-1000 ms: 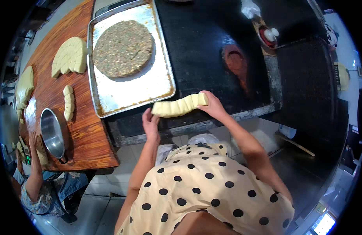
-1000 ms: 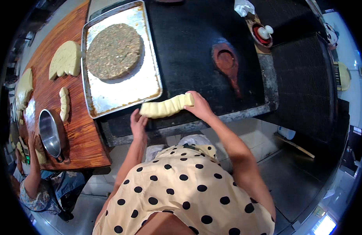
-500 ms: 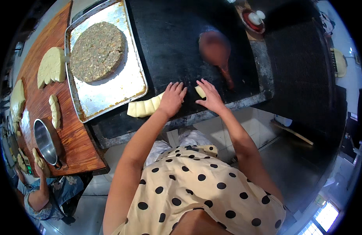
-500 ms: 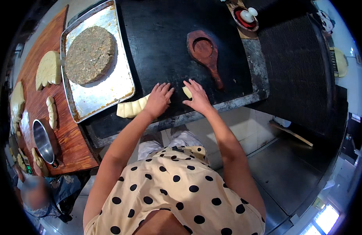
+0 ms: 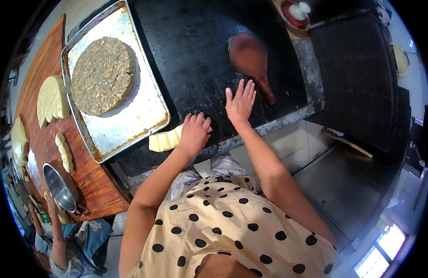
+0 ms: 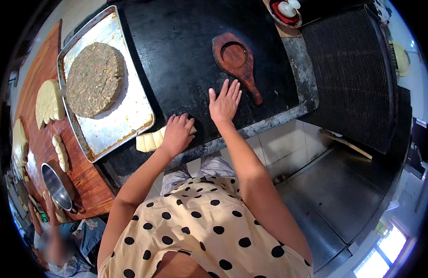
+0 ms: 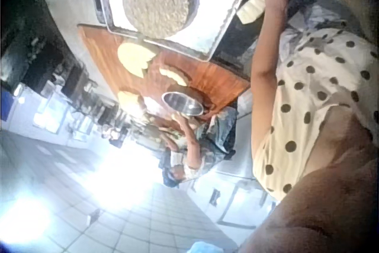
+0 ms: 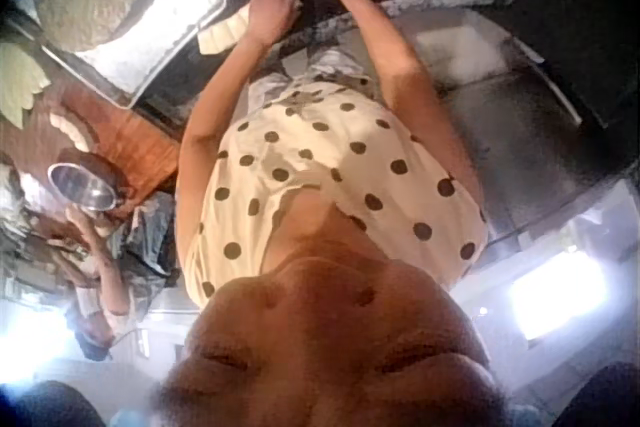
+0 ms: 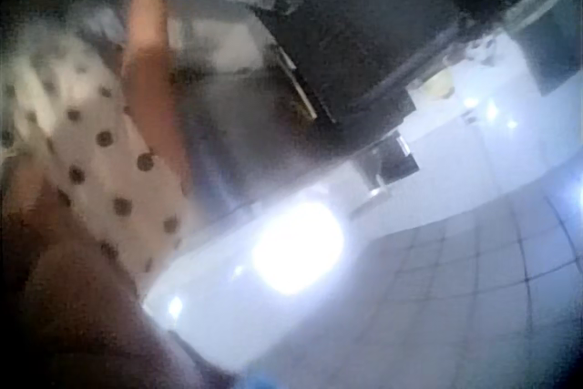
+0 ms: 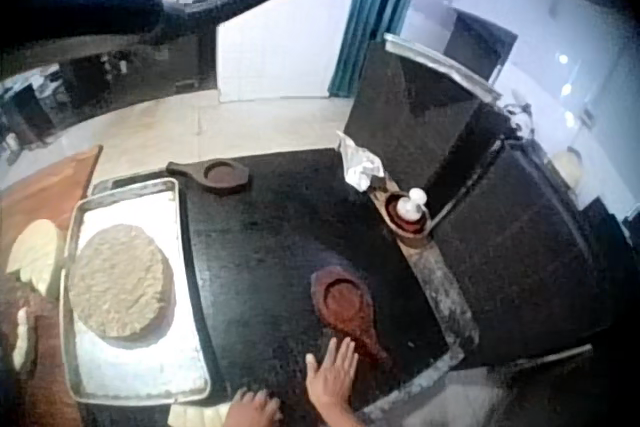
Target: The person takes dough pieces from a table, places meat filling inside them, and rolls them into balls.
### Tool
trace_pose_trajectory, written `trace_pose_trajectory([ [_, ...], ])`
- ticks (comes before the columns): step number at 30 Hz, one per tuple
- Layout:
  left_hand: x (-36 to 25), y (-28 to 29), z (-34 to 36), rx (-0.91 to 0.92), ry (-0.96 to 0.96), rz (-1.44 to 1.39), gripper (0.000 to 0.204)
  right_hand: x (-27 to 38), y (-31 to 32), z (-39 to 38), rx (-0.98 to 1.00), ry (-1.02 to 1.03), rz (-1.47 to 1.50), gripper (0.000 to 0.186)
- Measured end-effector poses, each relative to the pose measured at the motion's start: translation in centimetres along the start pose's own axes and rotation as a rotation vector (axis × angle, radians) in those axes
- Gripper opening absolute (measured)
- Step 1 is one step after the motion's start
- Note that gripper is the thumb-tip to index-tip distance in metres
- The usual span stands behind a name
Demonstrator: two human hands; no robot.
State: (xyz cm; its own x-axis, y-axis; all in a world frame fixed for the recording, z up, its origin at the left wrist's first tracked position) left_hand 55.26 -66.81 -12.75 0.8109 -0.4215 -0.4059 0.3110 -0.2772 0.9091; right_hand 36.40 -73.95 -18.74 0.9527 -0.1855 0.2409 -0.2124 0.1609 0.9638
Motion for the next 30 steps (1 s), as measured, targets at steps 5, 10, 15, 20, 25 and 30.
trace_pose_trajectory([
  [5,-0.1,0.3,-0.1,0.013,0.002,-0.033,0.066,1.8,0.2,0.6,0.009,0.072,-0.072,0.078],
  [10,-0.3,0.8,0.7,0.040,-0.011,-0.072,0.065,2.5,-0.3,2.1,0.004,0.079,-0.099,0.079],
  [15,-0.9,1.8,0.6,-0.002,-0.024,-0.110,0.063,2.9,-0.5,3.3,-0.016,0.100,-0.087,0.077],
  [20,-2.0,4.1,-0.7,-0.047,-0.027,-0.168,0.062,2.3,-1.0,3.4,0.013,0.055,-0.020,0.073],
  [25,-2.1,4.7,-1.7,-0.086,-0.006,-0.228,0.058,1.7,0.5,0.1,0.023,0.351,0.045,0.072],
  [30,-3.1,4.9,-2.0,-0.086,-0.025,-0.282,0.057,1.9,0.8,0.2,-0.014,0.358,0.052,0.072],
])
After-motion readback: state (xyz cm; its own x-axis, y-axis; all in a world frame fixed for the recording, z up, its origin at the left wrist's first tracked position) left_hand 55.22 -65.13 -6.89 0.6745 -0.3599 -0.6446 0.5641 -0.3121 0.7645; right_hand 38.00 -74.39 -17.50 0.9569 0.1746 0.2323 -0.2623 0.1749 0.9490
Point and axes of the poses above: each hand's wrist, its own z-axis towards the middle knuckle, its own y-axis out of the back of the hand, x = y × z, the point moved 1 cm from there along z, towards the middle knuckle, and after that the axes turned 4 degrees about -x, right-handed, at the moved point
